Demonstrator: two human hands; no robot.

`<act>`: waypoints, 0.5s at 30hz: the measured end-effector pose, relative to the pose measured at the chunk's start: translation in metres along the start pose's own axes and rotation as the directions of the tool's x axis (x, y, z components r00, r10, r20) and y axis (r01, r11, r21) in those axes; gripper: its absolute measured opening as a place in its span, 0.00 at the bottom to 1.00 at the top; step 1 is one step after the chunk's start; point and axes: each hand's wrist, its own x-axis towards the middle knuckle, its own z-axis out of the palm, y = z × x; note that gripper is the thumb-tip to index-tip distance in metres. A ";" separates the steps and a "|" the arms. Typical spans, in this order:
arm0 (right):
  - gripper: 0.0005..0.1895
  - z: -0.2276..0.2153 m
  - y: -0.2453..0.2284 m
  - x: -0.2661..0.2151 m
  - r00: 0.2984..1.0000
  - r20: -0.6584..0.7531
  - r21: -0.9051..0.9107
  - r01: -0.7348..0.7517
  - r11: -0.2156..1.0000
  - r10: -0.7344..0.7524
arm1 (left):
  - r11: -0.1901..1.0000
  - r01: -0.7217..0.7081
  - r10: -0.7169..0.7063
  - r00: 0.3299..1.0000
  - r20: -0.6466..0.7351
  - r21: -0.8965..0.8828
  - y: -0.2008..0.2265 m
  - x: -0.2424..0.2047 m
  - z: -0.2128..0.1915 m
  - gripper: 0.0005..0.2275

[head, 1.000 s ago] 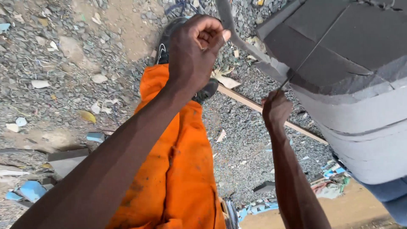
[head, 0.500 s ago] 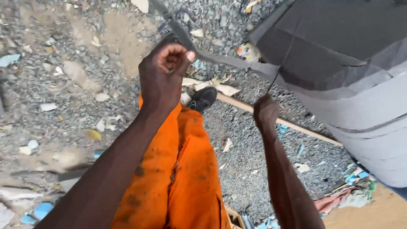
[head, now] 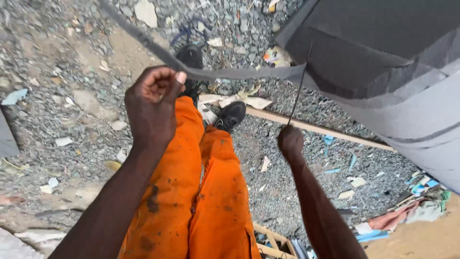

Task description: Trimming the edges of a large foam block with a hand-held blade to prepare it for upholstery.

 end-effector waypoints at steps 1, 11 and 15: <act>0.15 -0.022 0.002 -0.014 1.000 -0.008 0.001 -0.007 1.000 0.007 | 1.000 -0.011 0.011 1.000 -0.001 -0.002 0.004 0.000 -0.006 0.05; 0.13 -0.081 0.062 0.070 0.961 -0.249 -0.068 -0.138 0.988 0.117 | 1.000 0.010 -0.010 1.000 0.010 0.026 0.003 0.007 -0.018 0.04; 0.11 -0.073 0.006 0.007 0.982 0.171 -0.086 0.098 0.991 -0.082 | 0.997 0.077 -0.077 0.996 -0.043 0.014 0.021 0.000 -0.025 0.05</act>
